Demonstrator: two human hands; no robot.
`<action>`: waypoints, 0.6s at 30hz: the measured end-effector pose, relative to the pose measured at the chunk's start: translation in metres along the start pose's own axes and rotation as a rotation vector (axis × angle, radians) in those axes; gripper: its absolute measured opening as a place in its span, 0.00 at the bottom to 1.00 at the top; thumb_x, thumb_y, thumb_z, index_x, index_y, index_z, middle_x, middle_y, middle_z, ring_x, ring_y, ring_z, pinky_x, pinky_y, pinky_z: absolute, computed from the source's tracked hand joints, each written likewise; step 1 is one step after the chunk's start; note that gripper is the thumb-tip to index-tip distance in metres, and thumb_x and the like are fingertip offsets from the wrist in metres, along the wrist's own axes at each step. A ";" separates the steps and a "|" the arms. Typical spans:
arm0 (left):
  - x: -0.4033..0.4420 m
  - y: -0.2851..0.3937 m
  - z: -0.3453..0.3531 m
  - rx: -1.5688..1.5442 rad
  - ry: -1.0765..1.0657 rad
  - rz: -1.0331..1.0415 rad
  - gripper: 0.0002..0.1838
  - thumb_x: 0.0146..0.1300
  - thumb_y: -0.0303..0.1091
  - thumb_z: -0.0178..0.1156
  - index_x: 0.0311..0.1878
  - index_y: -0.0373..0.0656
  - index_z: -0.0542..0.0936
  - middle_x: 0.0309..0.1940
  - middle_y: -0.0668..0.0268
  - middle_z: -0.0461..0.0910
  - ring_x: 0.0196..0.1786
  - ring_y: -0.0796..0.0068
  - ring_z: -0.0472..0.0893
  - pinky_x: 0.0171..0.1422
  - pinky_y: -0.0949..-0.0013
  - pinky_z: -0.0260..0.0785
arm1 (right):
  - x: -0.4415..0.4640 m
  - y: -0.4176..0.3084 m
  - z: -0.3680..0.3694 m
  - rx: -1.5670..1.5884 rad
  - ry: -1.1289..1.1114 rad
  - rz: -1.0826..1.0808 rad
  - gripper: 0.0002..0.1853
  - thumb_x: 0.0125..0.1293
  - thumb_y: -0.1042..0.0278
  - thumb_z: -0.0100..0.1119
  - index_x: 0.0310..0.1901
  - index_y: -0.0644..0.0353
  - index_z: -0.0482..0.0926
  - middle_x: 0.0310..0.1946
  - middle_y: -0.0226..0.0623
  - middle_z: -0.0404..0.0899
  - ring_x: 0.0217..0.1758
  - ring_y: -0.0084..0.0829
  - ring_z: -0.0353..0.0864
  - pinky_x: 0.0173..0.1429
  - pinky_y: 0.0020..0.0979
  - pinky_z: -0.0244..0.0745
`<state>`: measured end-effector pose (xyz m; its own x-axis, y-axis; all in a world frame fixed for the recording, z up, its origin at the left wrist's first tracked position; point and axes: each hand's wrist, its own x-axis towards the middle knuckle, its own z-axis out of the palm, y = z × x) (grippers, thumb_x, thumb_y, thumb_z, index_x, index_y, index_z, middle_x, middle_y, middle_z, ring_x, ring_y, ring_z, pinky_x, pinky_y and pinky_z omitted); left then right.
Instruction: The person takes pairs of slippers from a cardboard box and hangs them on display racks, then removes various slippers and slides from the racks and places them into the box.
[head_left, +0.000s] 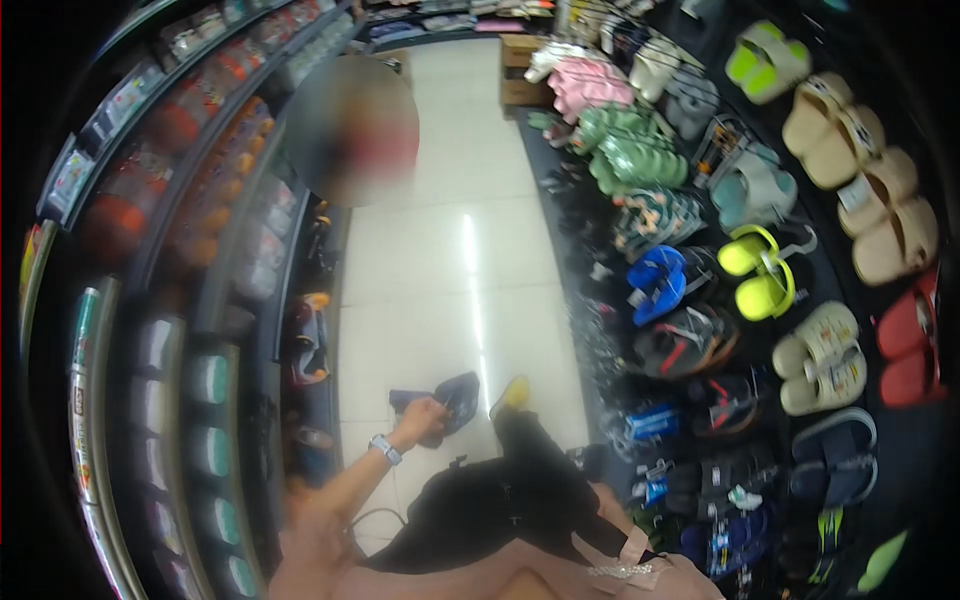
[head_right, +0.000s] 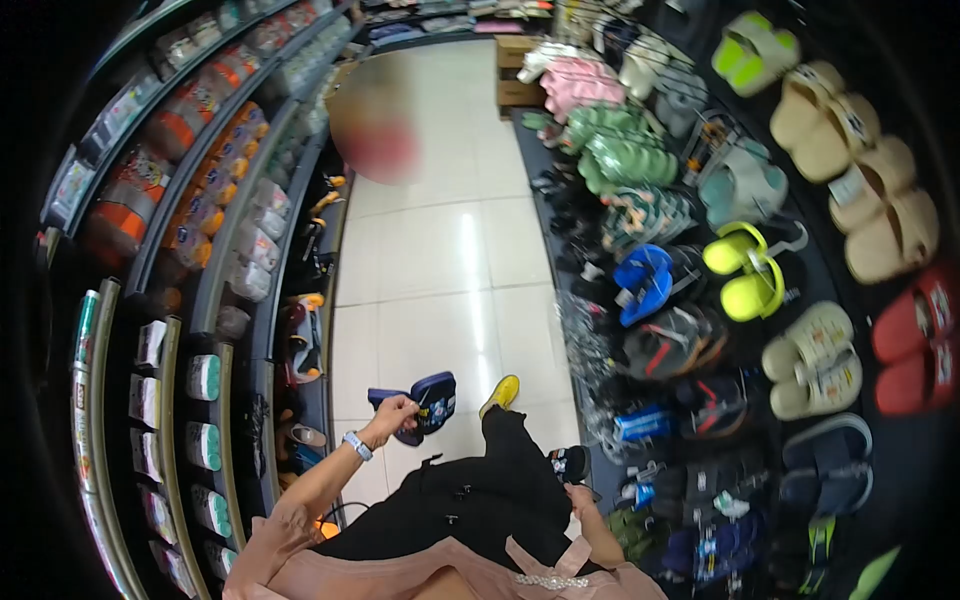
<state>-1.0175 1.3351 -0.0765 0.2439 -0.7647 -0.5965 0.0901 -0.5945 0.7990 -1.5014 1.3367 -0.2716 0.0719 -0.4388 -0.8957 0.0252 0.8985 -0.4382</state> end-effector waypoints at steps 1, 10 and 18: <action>0.009 0.000 -0.015 -0.026 0.037 -0.024 0.08 0.62 0.34 0.56 0.32 0.39 0.74 0.20 0.69 0.75 0.21 0.83 0.75 0.25 0.80 0.67 | 0.065 0.007 -0.022 -0.052 -0.066 0.060 0.08 0.58 0.62 0.58 0.32 0.57 0.74 0.19 0.29 0.74 0.19 0.25 0.74 0.23 0.33 0.72; 0.089 0.074 -0.135 -0.159 0.266 -0.089 0.09 0.59 0.36 0.57 0.28 0.40 0.76 0.20 0.69 0.74 0.21 0.80 0.75 0.26 0.79 0.68 | 0.086 -0.253 0.164 -0.898 0.081 -0.215 0.10 0.52 0.67 0.57 0.21 0.64 0.74 0.15 0.38 0.75 0.14 0.29 0.75 0.16 0.30 0.69; 0.178 0.168 -0.226 -0.296 0.521 0.031 0.11 0.61 0.34 0.55 0.24 0.41 0.76 0.19 0.70 0.75 0.22 0.83 0.71 0.29 0.79 0.62 | 0.162 -0.445 0.348 -0.735 0.040 -0.379 0.10 0.52 0.68 0.54 0.21 0.66 0.76 0.14 0.39 0.73 0.17 0.30 0.74 0.21 0.30 0.68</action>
<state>-0.7410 1.1552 -0.0310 0.6854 -0.5136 -0.5162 0.3219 -0.4222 0.8474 -1.1545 0.8691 -0.1951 0.1537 -0.7235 -0.6730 -0.6188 0.4605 -0.6364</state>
